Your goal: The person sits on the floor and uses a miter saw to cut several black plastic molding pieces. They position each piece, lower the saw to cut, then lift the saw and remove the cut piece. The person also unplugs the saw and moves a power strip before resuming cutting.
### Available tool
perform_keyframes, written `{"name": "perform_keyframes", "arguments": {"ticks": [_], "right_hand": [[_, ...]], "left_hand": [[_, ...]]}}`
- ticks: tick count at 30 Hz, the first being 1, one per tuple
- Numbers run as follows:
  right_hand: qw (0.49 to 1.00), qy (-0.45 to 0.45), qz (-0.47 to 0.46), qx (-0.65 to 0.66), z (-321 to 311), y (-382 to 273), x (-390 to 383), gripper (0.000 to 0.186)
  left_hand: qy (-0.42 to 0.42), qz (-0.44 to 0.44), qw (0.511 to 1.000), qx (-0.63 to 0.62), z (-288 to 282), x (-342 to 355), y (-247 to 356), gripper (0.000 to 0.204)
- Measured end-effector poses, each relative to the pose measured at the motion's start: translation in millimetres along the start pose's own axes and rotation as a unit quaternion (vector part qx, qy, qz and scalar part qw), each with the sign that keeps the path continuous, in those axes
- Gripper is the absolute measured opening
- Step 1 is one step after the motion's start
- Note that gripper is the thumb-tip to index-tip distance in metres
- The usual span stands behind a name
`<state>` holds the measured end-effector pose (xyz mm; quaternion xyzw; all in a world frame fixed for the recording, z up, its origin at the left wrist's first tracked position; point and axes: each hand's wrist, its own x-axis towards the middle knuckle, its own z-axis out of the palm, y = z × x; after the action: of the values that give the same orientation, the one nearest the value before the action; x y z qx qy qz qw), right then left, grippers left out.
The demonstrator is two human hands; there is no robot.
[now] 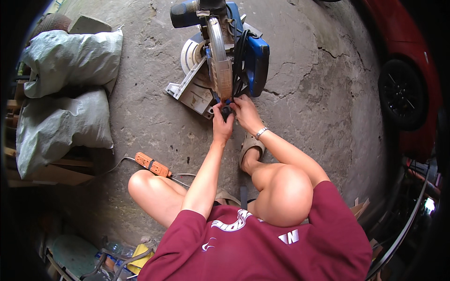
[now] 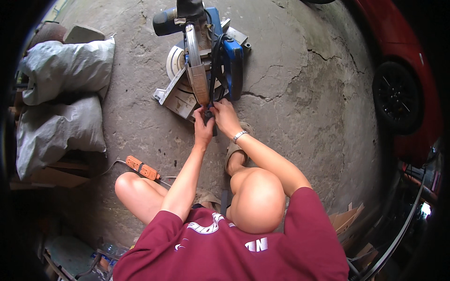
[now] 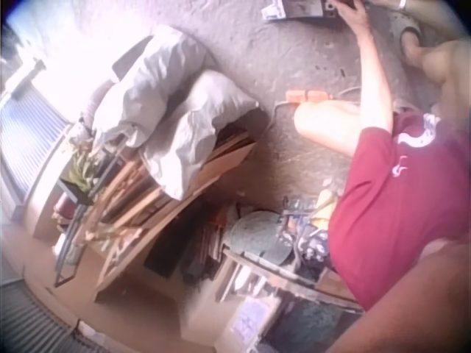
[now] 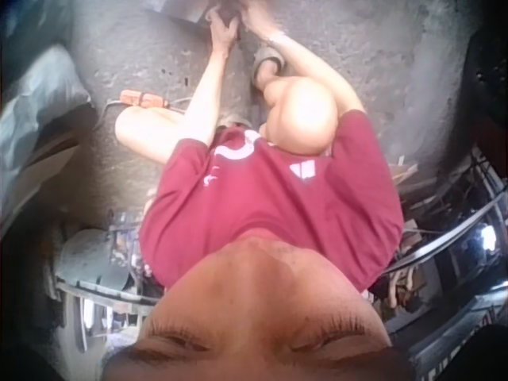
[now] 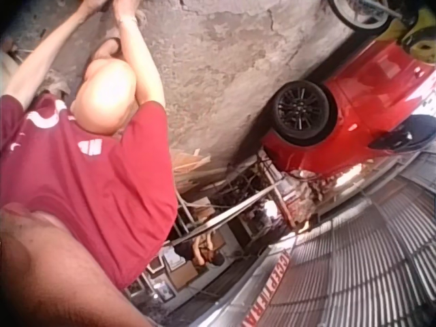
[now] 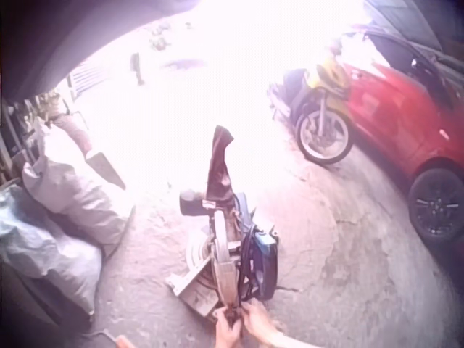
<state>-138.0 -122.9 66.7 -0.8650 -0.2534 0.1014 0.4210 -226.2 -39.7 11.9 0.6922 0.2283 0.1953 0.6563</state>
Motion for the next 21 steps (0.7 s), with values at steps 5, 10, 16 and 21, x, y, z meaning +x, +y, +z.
{"name": "perform_keyframes", "arguments": {"ticks": [5,10,16,21], "right_hand": [[0.993,0.011,0.077,0.091,12,-4,5,0.025],[0.976,0.009,0.097,0.196,23,23,14,0.041],[0.943,-0.113,0.084,0.302,23,57,25,0.036],[0.965,-0.058,0.079,0.242,31,51,18,0.034]], "left_hand": [[0.001,0.016,0.993,0.117,-1,0,6,0.048],[0.032,0.016,0.992,0.123,-3,9,5,0.036],[0.021,0.034,0.990,0.136,-9,17,5,0.028],[0.010,-0.005,0.994,0.110,-15,15,1,0.025]]}}
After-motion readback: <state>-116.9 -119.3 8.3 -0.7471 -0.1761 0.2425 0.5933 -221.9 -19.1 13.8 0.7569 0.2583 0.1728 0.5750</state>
